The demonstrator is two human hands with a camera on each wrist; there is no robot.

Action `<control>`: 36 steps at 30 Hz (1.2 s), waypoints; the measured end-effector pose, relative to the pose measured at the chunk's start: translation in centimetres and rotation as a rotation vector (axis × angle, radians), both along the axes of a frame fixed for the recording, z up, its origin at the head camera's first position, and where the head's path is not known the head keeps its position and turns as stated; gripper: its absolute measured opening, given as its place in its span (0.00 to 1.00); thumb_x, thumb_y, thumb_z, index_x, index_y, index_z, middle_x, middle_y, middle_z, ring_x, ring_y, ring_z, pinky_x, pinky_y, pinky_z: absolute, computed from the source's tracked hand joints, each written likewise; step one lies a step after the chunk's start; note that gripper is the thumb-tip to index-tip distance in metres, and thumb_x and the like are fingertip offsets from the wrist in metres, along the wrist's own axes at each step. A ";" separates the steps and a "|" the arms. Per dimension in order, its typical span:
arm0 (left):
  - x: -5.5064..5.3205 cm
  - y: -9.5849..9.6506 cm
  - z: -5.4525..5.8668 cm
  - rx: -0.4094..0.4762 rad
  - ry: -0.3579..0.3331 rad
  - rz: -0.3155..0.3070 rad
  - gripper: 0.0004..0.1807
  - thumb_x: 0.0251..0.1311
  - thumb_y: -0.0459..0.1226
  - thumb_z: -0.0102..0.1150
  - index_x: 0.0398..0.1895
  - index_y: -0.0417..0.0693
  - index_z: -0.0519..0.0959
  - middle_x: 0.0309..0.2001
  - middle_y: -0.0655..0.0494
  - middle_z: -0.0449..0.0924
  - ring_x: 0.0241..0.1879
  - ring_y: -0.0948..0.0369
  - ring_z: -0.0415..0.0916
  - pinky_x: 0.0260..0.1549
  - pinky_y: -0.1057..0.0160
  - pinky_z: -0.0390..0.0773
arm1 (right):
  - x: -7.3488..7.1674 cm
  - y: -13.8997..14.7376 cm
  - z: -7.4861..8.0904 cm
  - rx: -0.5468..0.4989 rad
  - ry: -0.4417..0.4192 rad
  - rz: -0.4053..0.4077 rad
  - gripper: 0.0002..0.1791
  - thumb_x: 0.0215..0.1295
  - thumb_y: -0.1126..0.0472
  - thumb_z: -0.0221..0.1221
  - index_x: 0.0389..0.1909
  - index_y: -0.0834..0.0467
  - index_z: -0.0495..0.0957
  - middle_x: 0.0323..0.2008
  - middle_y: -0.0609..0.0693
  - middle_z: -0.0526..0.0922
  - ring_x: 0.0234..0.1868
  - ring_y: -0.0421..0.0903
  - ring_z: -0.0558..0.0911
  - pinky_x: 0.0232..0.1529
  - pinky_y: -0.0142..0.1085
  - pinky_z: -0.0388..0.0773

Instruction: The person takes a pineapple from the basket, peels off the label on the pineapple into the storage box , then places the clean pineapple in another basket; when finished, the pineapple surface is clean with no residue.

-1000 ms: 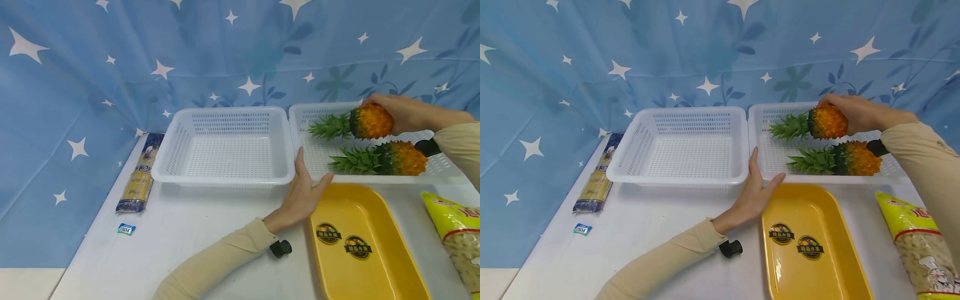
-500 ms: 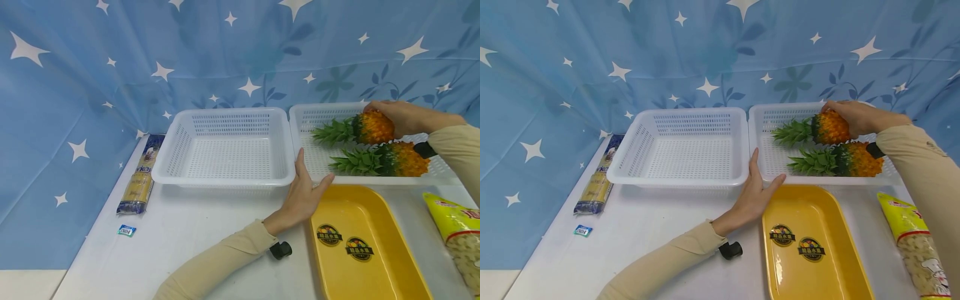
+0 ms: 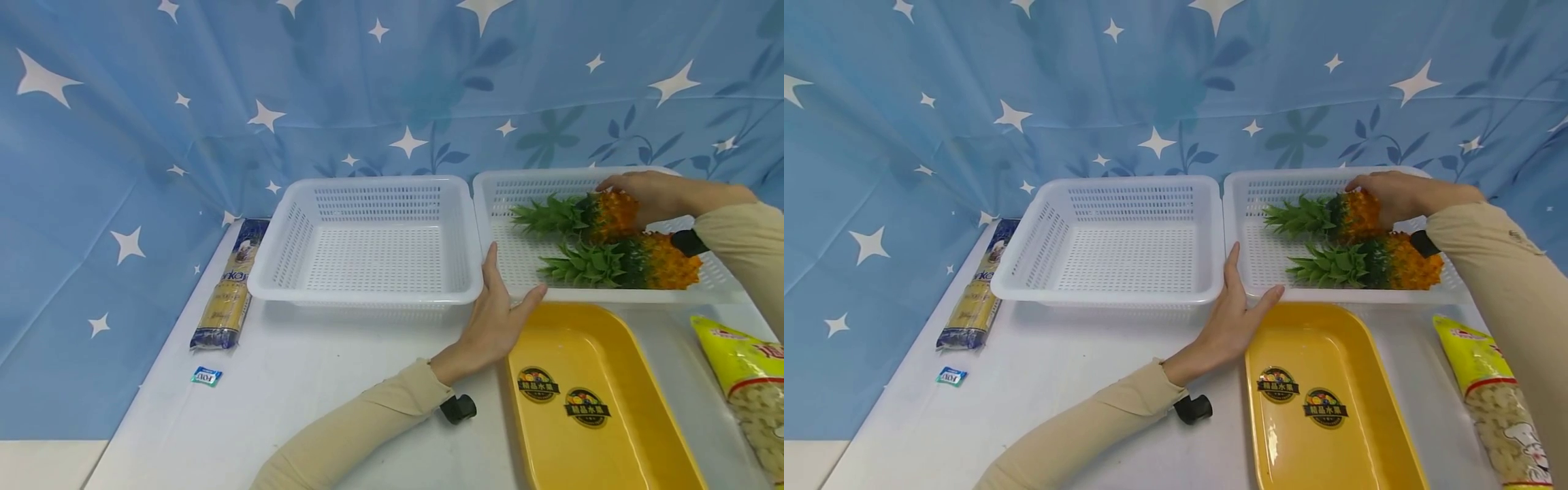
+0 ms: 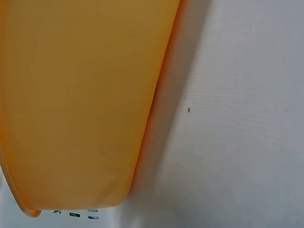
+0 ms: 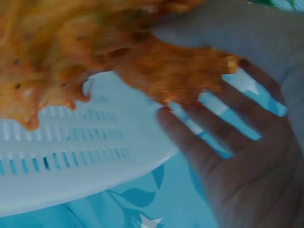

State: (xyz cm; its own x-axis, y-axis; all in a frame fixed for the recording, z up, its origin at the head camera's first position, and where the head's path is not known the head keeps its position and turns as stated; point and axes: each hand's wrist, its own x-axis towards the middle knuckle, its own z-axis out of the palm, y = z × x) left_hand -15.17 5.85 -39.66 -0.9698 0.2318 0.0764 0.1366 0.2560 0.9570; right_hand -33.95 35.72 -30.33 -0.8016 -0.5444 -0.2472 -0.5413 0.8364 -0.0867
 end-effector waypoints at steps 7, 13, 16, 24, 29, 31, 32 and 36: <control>0.1 0.1 0.0 -0.007 -0.006 -0.011 0.51 0.76 0.61 0.50 0.85 0.65 0.27 0.85 0.51 0.40 0.67 0.43 0.74 0.61 0.53 0.78 | 0.4 0.2 0.1 0.011 -0.016 -0.050 0.42 0.59 0.63 0.75 0.66 0.81 0.65 0.57 0.79 0.74 0.56 0.76 0.76 0.51 0.65 0.78; 0.3 0.3 -0.1 -0.008 -0.012 -0.019 0.51 0.76 0.61 0.51 0.85 0.65 0.28 0.85 0.51 0.41 0.64 0.46 0.77 0.58 0.54 0.79 | 1.0 0.6 -0.3 0.002 0.028 -0.073 0.40 0.59 0.62 0.76 0.64 0.79 0.68 0.55 0.77 0.76 0.54 0.75 0.77 0.52 0.66 0.77; 0.4 0.4 -0.2 -0.008 -0.019 -0.023 0.51 0.76 0.61 0.51 0.85 0.65 0.28 0.85 0.52 0.41 0.68 0.46 0.73 0.62 0.52 0.77 | 1.4 0.7 -0.5 -0.014 0.041 -0.081 0.40 0.58 0.63 0.77 0.64 0.78 0.69 0.55 0.77 0.77 0.54 0.74 0.77 0.51 0.66 0.77; -0.4 0.4 -0.6 -0.003 -0.012 -0.026 0.51 0.76 0.61 0.51 0.85 0.64 0.29 0.84 0.50 0.42 0.74 0.44 0.64 0.70 0.47 0.70 | 2.2 0.3 -0.5 -0.021 0.076 -0.111 0.39 0.64 0.62 0.73 0.68 0.76 0.65 0.59 0.81 0.68 0.54 0.75 0.75 0.52 0.69 0.75; -1.0 0.3 -1.2 -0.006 0.011 -0.042 0.49 0.78 0.60 0.47 0.86 0.61 0.29 0.85 0.51 0.40 0.78 0.46 0.57 0.74 0.48 0.64 | 3.4 -1.3 0.6 -0.032 0.134 -0.121 0.36 0.70 0.61 0.67 0.71 0.72 0.63 0.62 0.80 0.65 0.56 0.77 0.73 0.52 0.70 0.74; -0.9 -0.2 -1.4 -0.003 0.012 -0.052 0.46 0.80 0.58 0.44 0.86 0.61 0.29 0.85 0.49 0.40 0.79 0.48 0.54 0.76 0.48 0.60 | 4.2 -2.7 1.1 -0.047 0.159 -0.104 0.35 0.71 0.60 0.67 0.72 0.70 0.64 0.64 0.78 0.66 0.59 0.76 0.71 0.54 0.70 0.72; -0.8 -0.4 -1.4 -0.008 0.004 -0.055 0.45 0.81 0.57 0.43 0.86 0.61 0.29 0.85 0.49 0.40 0.80 0.48 0.52 0.76 0.47 0.59 | 4.7 -3.5 1.4 -0.053 0.181 -0.082 0.35 0.71 0.60 0.67 0.72 0.69 0.64 0.64 0.77 0.66 0.60 0.76 0.71 0.55 0.70 0.72; 0.3 -2.0 -1.3 -0.045 -0.063 -0.086 0.41 0.82 0.57 0.39 0.86 0.63 0.31 0.84 0.48 0.43 0.80 0.49 0.53 0.76 0.45 0.59 | 6.7 -6.3 2.2 -0.090 0.294 0.030 0.34 0.67 0.61 0.71 0.69 0.67 0.69 0.64 0.73 0.71 0.61 0.73 0.72 0.55 0.69 0.74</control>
State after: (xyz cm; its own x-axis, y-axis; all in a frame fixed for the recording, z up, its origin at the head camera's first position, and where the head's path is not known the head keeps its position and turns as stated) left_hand -14.82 3.84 -40.91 -0.9487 0.3163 0.0034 0.0998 0.2891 0.9521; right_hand -27.27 29.43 -28.17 -0.8150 -0.5778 0.0432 -0.5782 0.8159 0.0037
